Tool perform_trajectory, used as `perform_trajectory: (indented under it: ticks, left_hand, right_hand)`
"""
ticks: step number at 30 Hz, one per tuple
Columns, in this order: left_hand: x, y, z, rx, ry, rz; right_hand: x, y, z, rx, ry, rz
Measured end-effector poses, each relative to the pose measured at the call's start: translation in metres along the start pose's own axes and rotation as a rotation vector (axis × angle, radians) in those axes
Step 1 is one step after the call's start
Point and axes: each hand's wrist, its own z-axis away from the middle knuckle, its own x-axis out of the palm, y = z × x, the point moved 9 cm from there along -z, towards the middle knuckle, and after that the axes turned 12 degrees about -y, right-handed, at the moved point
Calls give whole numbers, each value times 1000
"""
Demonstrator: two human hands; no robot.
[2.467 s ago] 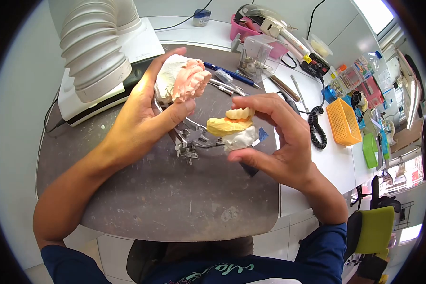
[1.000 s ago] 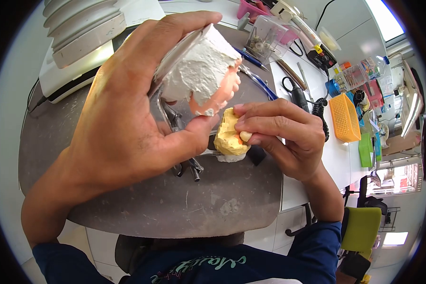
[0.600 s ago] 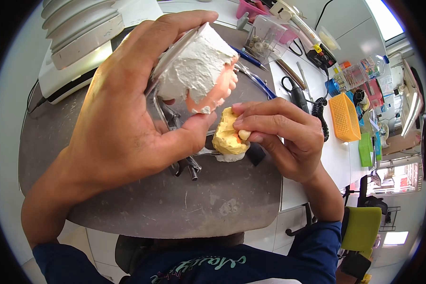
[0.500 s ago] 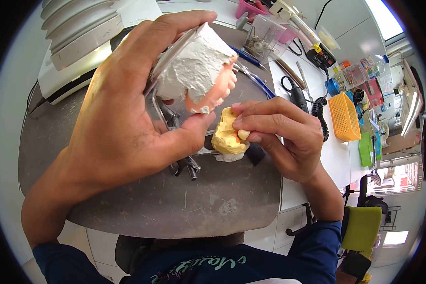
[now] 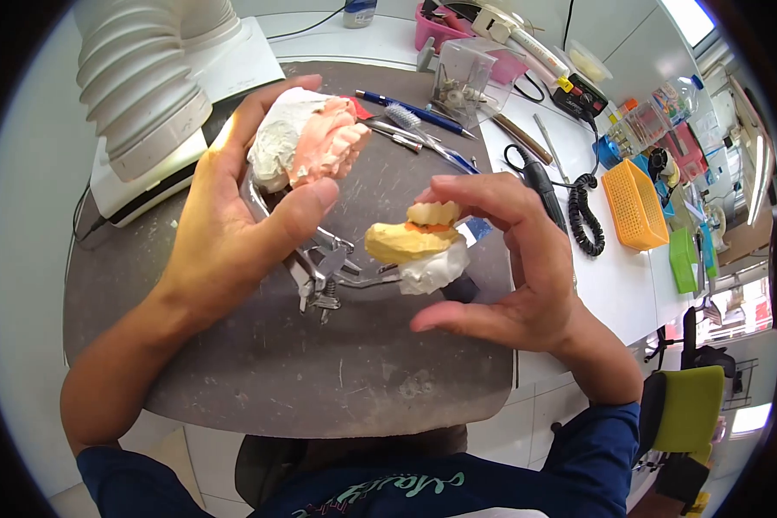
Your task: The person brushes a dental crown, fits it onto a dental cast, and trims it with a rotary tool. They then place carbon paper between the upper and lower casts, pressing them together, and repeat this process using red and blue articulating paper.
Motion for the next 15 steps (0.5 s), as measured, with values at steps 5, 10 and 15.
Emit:
perform_trajectory:
  ticks: [5, 10, 15]
  left_hand:
    - [3, 7, 0, 50, -26, -39]
    - [4, 11, 1, 111, -69, 27]
    - [4, 10, 0, 108, -74, 36]
  right_hand:
    - [1, -6, 1, 2, 5, 64]
    - [2, -8, 2, -15, 5, 60]
    - [1, -9, 1, -2, 23, 45]
